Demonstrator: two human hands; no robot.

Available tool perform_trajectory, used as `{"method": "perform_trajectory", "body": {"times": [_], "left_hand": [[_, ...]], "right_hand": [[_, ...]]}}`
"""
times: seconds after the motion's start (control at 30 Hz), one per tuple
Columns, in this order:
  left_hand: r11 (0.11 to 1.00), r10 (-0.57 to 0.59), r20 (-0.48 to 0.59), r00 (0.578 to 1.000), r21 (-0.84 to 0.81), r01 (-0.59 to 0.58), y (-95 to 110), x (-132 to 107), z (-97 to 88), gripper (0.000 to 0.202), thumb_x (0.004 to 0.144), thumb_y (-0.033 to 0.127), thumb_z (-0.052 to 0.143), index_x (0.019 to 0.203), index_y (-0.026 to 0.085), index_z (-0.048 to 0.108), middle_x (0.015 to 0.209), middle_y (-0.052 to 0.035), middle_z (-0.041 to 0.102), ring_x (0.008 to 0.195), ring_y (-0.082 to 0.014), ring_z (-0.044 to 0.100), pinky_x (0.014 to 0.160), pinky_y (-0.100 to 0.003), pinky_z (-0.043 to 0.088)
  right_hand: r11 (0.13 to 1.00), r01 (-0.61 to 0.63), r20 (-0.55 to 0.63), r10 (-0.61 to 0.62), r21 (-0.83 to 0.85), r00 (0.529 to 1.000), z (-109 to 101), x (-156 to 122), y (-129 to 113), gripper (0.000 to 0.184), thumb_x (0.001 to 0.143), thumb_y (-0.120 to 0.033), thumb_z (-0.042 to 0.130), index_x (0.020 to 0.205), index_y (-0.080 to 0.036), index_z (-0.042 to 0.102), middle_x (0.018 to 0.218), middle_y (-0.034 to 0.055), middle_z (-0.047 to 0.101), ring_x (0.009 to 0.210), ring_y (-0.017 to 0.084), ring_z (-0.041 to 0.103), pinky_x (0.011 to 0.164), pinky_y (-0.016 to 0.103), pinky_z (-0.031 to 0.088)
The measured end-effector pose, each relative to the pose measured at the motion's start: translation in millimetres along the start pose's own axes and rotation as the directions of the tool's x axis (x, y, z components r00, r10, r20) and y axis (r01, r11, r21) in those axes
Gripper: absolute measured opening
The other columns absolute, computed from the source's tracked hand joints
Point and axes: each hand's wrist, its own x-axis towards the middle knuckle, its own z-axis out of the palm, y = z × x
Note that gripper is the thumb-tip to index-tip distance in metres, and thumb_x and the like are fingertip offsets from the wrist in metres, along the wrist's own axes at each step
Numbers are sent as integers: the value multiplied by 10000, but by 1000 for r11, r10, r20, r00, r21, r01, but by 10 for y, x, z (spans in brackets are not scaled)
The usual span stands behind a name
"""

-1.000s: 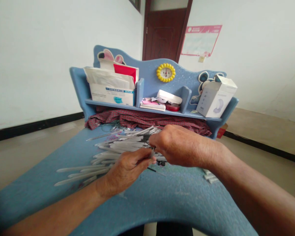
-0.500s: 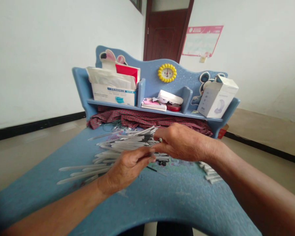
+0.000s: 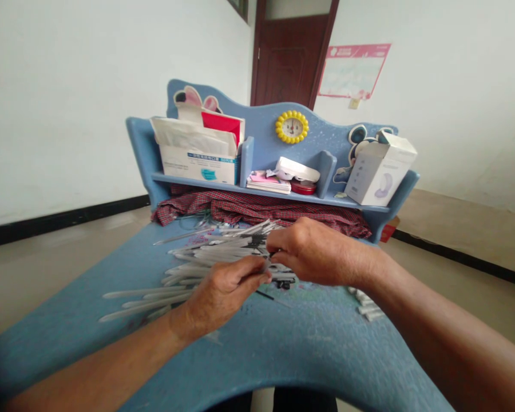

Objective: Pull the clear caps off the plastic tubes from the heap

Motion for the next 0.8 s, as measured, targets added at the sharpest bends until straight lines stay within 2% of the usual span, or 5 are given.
{"method": "perform_trajectory", "body": {"times": [0.1,0.27,0.53,0.67,0.8], "left_hand": [[1000,8,-9,1000,2,-8,-4,-4,8,103,866,208,487,844,167,579,691,24,581,645,-101,548,633,-209,405],[1000,12,-6,1000,-1,-12,-3,3,7,109,867,205,478,828,171,574,678,26,575,636,-102,551,620,-208,410],[999,32,-29,999,23,-31,-2,-3,10,101,855,197,493,817,162,580,676,25,579,620,-93,535,616,-204,406],[1000,11,-91,996,12,-10,5,3,17,83,824,192,527,762,160,572,636,39,545,589,-86,509,585,-198,395],[1000,-29,-157,987,-13,28,9,7,28,64,796,200,556,746,162,563,612,51,521,573,-83,491,571,-195,391]], "right_hand": [[999,-22,27,23,-31,999,2,11,-11,307,908,-290,445,681,-134,580,574,-16,510,507,61,401,519,224,247],[1000,-27,13,27,-4,1000,1,18,-36,189,881,-250,487,773,-144,600,632,-10,549,552,68,435,531,223,248],[997,-73,42,74,-31,996,3,43,-70,295,901,-277,443,670,-139,565,577,-22,489,512,59,373,519,229,220],[974,-216,-47,213,-74,976,73,112,-129,306,856,-235,455,583,-138,551,516,-29,429,481,61,314,504,244,199],[943,-334,-114,333,10,936,162,195,-152,347,820,-263,449,502,-144,518,471,-36,359,473,67,283,486,245,185]]}}
